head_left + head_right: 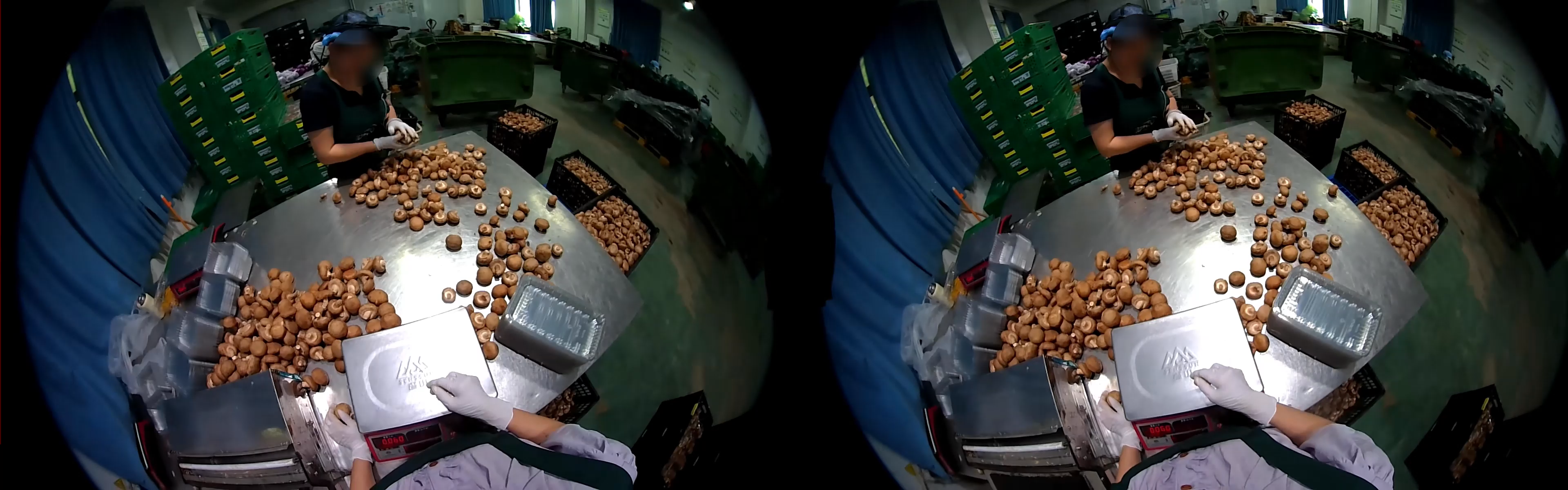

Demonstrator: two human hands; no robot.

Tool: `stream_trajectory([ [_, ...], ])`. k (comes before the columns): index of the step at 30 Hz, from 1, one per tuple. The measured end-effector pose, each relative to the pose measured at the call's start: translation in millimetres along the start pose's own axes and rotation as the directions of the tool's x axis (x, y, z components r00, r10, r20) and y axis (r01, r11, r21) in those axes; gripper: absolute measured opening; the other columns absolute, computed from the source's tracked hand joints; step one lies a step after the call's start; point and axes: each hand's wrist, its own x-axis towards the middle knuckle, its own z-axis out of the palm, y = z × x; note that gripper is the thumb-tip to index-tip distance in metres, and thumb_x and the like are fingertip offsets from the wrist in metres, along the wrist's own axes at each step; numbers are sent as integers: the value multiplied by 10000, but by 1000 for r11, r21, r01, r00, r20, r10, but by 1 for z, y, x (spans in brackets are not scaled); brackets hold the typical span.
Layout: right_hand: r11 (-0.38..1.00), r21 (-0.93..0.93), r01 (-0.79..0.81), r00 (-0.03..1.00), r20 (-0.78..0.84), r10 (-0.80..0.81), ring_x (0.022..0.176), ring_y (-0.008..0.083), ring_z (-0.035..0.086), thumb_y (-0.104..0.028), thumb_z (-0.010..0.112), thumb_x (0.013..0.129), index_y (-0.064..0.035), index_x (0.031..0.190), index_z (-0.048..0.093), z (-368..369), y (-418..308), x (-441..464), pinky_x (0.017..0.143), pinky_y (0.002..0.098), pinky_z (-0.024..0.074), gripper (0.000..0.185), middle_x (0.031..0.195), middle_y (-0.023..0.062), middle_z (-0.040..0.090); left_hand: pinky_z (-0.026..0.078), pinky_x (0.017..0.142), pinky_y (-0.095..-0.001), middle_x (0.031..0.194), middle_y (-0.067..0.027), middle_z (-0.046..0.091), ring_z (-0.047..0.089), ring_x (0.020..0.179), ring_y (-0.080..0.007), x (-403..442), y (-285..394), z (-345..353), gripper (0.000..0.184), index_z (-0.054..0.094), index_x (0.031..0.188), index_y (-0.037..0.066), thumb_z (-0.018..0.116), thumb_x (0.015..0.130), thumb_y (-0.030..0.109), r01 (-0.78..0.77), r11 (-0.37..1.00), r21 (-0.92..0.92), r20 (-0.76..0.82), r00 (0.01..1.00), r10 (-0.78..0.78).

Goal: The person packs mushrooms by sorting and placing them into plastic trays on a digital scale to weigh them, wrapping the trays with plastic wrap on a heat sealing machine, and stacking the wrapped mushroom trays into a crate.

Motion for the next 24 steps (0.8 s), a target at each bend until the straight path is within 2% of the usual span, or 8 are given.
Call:
stream_trajectory([
  [7,999,-15,30,999,25,-29,677,252,618,-232,559,849,-155,951,676,-7,-6,5,615,349,493,173,698,83,634,410,809,-441,980,-171,613,544,895,-360,-1,-1,2,285,600,1023,13,499,869,230,-21,1000,20,-34,999,21],
  [9,930,249,-271,960,136,244,800,199,642,-243,532,871,-126,961,684,-7,-7,3,677,309,502,211,880,89,678,411,792,-456,937,-186,613,548,847,-380,-1,0,3,287,601,1007,25,503,864,254,-62,997,36,-85,994,65],
  [11,680,637,-363,925,334,180,959,183,621,-274,495,899,-50,1067,640,-37,-3,27,762,287,498,315,1082,115,646,401,813,-449,954,-176,612,538,883,-369,-1,-7,8,285,598,1021,38,498,867,257,-26,999,-19,-47,999,25],
  [12,168,877,-450,861,376,344,1035,233,589,-370,473,922,26,1169,535,-44,-4,38,833,339,493,470,1180,167,576,394,832,-439,970,-166,611,531,908,-357,1,12,-5,282,595,1021,35,496,867,250,-18,1000,-3,-52,998,18],
  [14,-194,943,-269,859,326,395,1113,316,542,-593,523,839,18,1336,365,-67,31,82,921,434,472,804,1276,189,494,393,845,-421,1008,-147,610,521,932,-344,-1,5,0,277,593,1025,34,500,862,239,-5,1000,28,-34,999,6],
  [19,-212,976,54,830,75,553,1280,361,383,-526,564,844,-48,1416,256,-108,120,200,1036,475,354,807,1429,156,339,397,849,-414,1030,-124,612,521,926,-327,-1,6,-4,291,594,1055,45,509,859,242,-17,998,59,-28,999,19],
  [20,-240,968,78,762,97,641,1281,361,383,-524,569,841,-52,1411,268,-113,113,223,1035,475,356,799,1431,156,335,397,849,-414,1035,-119,611,522,927,-322,-1,7,-4,290,592,1060,49,514,858,241,-24,998,53,-24,999,25],
  [24,-46,994,-95,859,106,501,1264,358,404,-478,506,892,-18,1376,330,-92,71,273,1033,461,364,691,1391,179,389,398,844,-409,1049,-107,608,526,931,-309,-2,8,-4,278,588,1057,55,530,850,231,-32,998,52,-19,999,33],
])
